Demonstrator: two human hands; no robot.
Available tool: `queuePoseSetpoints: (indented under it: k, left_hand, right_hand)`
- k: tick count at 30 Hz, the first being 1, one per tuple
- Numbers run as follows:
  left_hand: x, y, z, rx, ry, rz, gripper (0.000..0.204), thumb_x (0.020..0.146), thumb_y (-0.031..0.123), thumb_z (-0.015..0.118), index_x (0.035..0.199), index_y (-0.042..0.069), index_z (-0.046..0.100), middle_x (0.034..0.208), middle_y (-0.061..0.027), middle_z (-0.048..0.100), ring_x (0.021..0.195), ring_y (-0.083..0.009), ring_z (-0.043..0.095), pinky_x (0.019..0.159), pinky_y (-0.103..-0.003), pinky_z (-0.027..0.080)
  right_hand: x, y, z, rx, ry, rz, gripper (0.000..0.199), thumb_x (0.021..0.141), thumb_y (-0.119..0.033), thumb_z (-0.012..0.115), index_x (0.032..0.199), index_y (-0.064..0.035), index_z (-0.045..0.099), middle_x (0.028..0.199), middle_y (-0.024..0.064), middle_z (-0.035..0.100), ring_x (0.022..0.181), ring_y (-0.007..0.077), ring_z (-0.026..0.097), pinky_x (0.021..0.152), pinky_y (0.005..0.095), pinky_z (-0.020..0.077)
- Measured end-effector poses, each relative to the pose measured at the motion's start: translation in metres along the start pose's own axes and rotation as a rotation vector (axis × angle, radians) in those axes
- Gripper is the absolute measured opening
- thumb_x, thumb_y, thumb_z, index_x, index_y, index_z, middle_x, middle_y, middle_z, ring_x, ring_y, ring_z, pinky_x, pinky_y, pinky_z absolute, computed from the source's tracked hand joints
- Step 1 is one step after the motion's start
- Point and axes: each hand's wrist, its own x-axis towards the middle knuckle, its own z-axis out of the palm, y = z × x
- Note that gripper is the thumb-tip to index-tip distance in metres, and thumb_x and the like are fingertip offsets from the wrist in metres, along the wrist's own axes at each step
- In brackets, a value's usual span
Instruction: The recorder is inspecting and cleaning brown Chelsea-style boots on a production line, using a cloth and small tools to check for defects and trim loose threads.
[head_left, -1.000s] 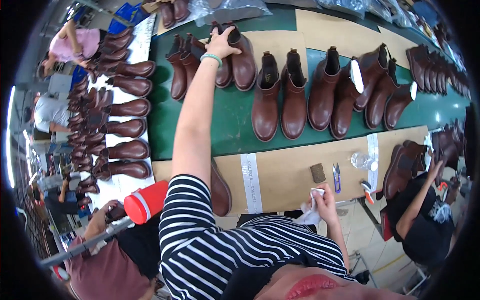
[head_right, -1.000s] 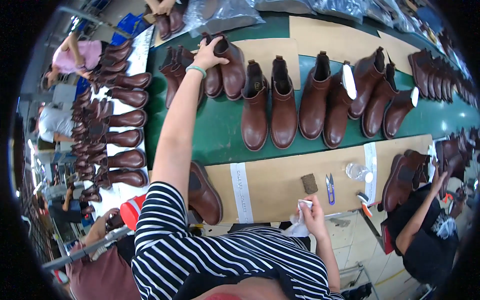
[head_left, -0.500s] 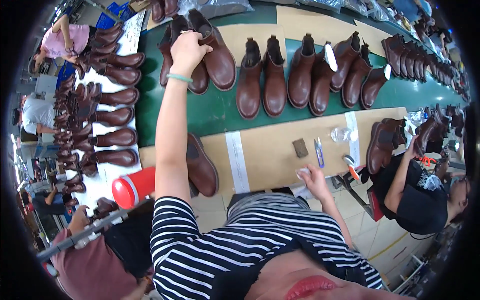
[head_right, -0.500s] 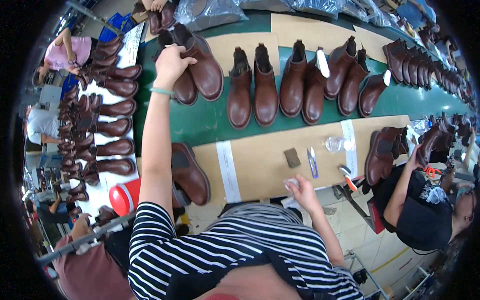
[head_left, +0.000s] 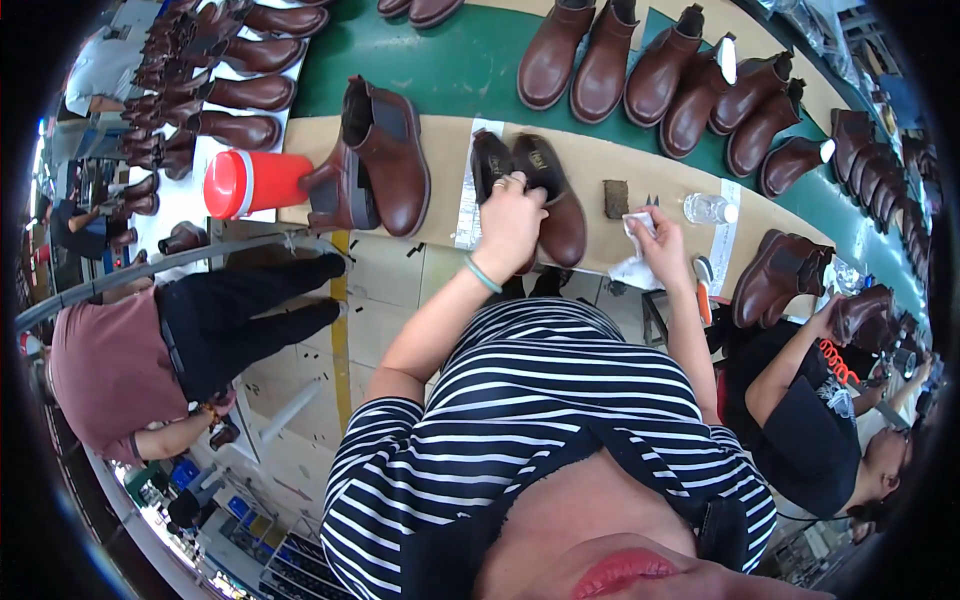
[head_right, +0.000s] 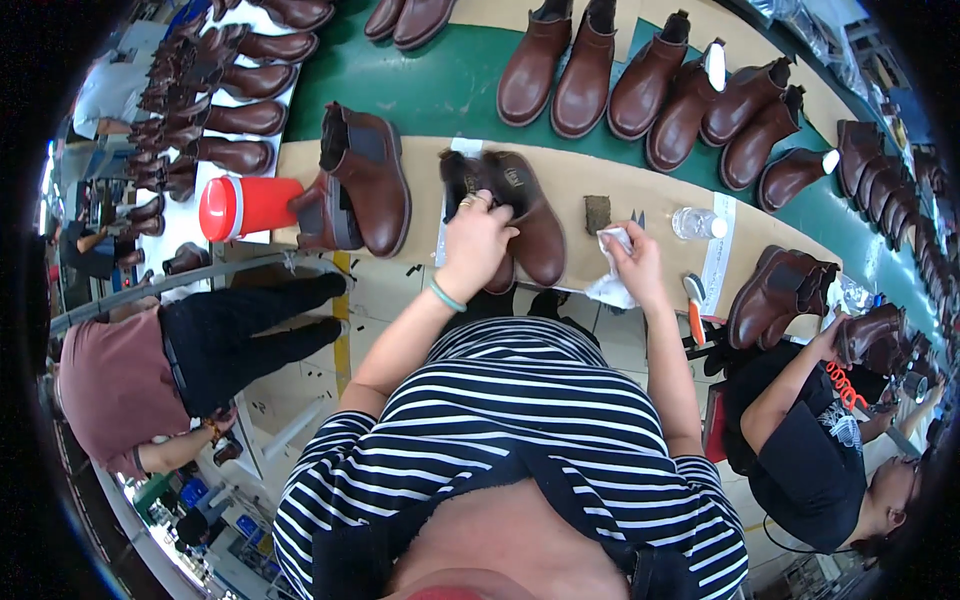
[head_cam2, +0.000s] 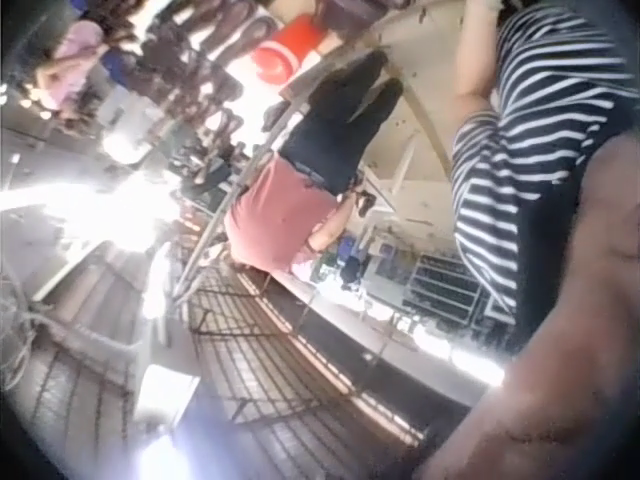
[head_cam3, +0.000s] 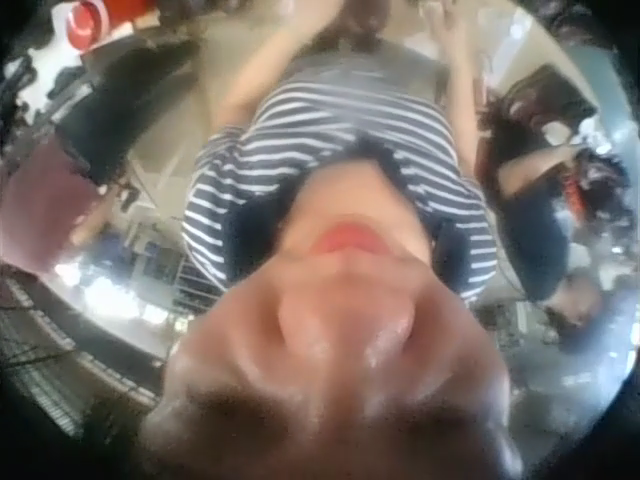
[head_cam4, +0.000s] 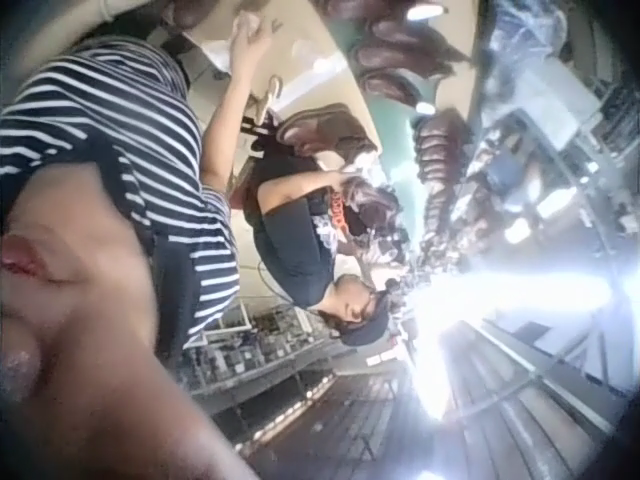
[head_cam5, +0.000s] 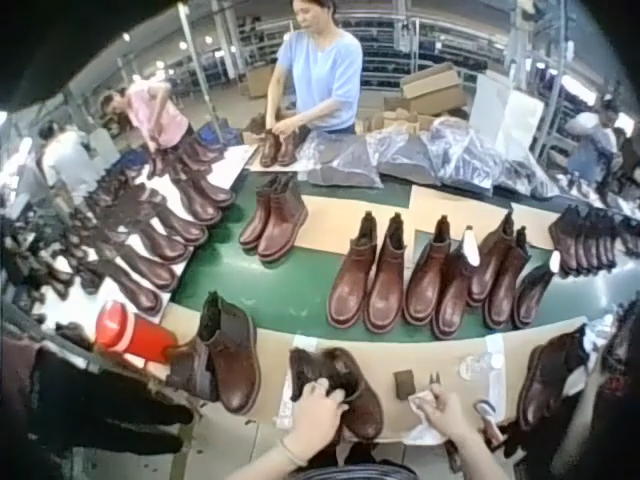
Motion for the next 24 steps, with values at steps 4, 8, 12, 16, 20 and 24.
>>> queuePoseSetpoints:
  k: [4, 8, 12, 16, 20, 24]
  left_hand:
    - [-0.002, 0.008, -0.044, -0.346, 0.028, -0.121, 0.053, 0.076, 0.029, 0.075, 0.12, 0.006, 0.056, 0.112, -0.0238, 0.053, 0.098, -0.0393, 0.057, 0.08, -0.043, 0.049]
    - [0.034, -0.019, -0.085, 0.053, 0.343, -0.009, 0.05, 0.071, 0.032, 0.078, 0.111, 0.007, 0.062, 0.119, -0.0207, 0.052, 0.111, -0.0396, 0.048, 0.094, -0.046, 0.041]
    - [0.064, -0.06, -0.017, -0.423, 0.217, 0.016, 0.038, 0.067, 0.025, 0.08, 0.103, 0.018, 0.07, 0.129, -0.0089, 0.048, 0.136, -0.0373, 0.023, 0.103, -0.073, 0.006]
    - [0.073, -0.052, 0.002, -0.327, 0.272, -0.109, 0.02, 0.07, 0.025, 0.078, 0.088, 0.02, 0.075, 0.127, -0.0002, 0.054, 0.135, -0.0329, 0.028, 0.106, -0.067, 0.011]
    - [0.077, -0.061, 0.009, -0.356, 0.265, -0.127, 0.01, 0.07, 0.024, 0.077, 0.08, 0.021, 0.075, 0.12, 0.0077, 0.058, 0.135, -0.0303, 0.028, 0.102, -0.073, 0.006]
    - [0.077, -0.056, 0.005, -0.46, 0.325, -0.09, 0.007, 0.068, 0.022, 0.078, 0.072, 0.023, 0.073, 0.115, 0.0106, 0.057, 0.134, -0.0291, 0.028, 0.1, -0.076, -0.001]
  right_hand:
    - [0.013, -0.003, 0.002, 0.06, -0.022, 0.021, 0.015, 0.089, -0.012, 0.064, 0.098, -0.0007, 0.064, 0.075, 0.0004, 0.062, 0.068, 0.0059, 0.053, 0.059, 0.0222, 0.0427]
    - [0.038, -0.038, 0.014, 0.205, -0.067, 0.024, 0.016, 0.087, -0.013, 0.067, 0.096, 0.0, 0.065, 0.079, -0.0008, 0.063, 0.07, 0.0039, 0.054, 0.059, 0.0194, 0.0407]
    - [0.079, -0.087, 0.052, 0.14, -0.153, -0.166, 0.017, 0.082, -0.012, 0.073, 0.091, 0.0005, 0.067, 0.081, 0.0016, 0.065, 0.071, 0.0054, 0.056, 0.063, 0.0213, 0.0442]
    - [0.107, -0.113, 0.087, 0.003, -0.133, -0.346, 0.019, 0.079, -0.011, 0.074, 0.091, 0.0021, 0.066, 0.079, 0.0032, 0.066, 0.072, 0.0074, 0.057, 0.065, 0.0238, 0.0466]
    - [0.113, -0.124, 0.105, -0.229, -0.06, -0.304, 0.018, 0.078, -0.01, 0.074, 0.089, 0.0017, 0.067, 0.076, 0.0042, 0.067, 0.07, 0.0082, 0.058, 0.063, 0.026, 0.0472]
    - [0.132, -0.095, 0.081, -0.169, -0.08, -0.191, 0.015, 0.078, -0.007, 0.072, 0.088, 0.0021, 0.067, 0.077, 0.0034, 0.066, 0.069, 0.0072, 0.057, 0.062, 0.0241, 0.046]
